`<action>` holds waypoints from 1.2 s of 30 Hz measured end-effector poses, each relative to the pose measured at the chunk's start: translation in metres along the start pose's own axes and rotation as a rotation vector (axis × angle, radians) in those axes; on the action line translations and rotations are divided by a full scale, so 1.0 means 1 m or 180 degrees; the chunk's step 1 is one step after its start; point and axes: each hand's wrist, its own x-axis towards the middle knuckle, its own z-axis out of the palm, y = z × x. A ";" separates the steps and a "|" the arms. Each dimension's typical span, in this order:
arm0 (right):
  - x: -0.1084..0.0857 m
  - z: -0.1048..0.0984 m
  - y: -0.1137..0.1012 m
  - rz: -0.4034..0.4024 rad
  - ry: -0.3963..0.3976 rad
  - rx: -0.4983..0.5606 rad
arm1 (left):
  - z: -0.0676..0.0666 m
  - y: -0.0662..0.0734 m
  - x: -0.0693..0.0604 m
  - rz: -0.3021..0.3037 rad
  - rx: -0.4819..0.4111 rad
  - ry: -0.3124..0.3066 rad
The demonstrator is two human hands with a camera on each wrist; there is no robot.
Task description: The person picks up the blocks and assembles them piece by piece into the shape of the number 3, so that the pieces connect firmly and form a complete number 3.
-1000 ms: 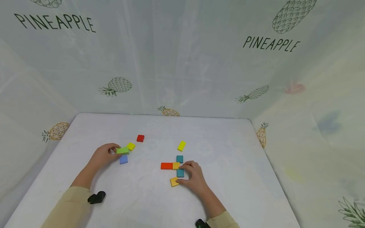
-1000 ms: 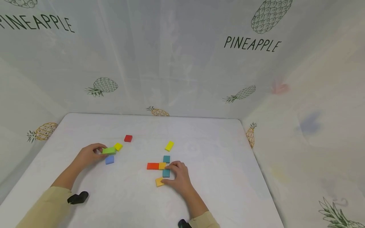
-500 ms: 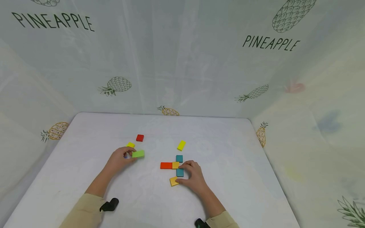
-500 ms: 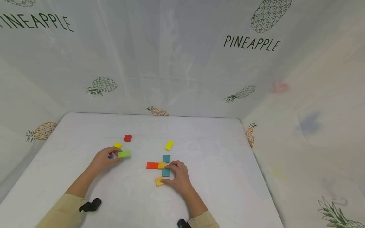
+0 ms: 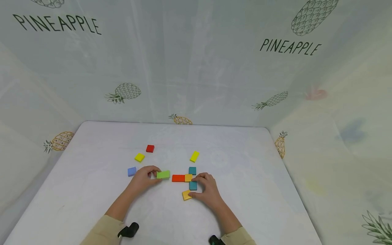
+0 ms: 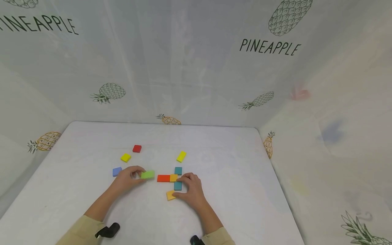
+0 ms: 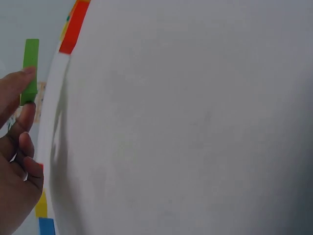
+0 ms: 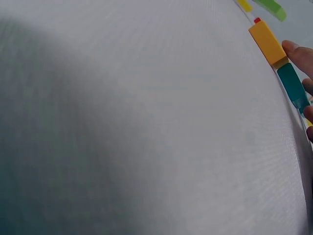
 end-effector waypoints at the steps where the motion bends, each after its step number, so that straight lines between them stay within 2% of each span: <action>1: 0.000 0.000 0.000 0.0003 -0.0003 0.0002 | 0.003 0.001 -0.001 0.0012 -0.0004 -0.0009; 8: 0.000 0.000 0.000 0.0006 -0.0010 0.0002 | 0.018 0.010 -0.008 0.0055 -0.0042 -0.0053; 18: 0.000 -0.001 -0.004 0.0072 -0.0038 0.0003 | 0.033 0.021 -0.017 0.0069 0.0015 -0.0289; 31: 0.001 -0.001 -0.004 0.0140 -0.0066 0.0027 | 0.039 0.024 -0.022 0.0114 0.0283 -0.0554; 36: 0.001 -0.001 -0.004 0.0143 -0.0078 0.0027 | 0.040 0.023 -0.023 0.0214 0.0377 -0.0594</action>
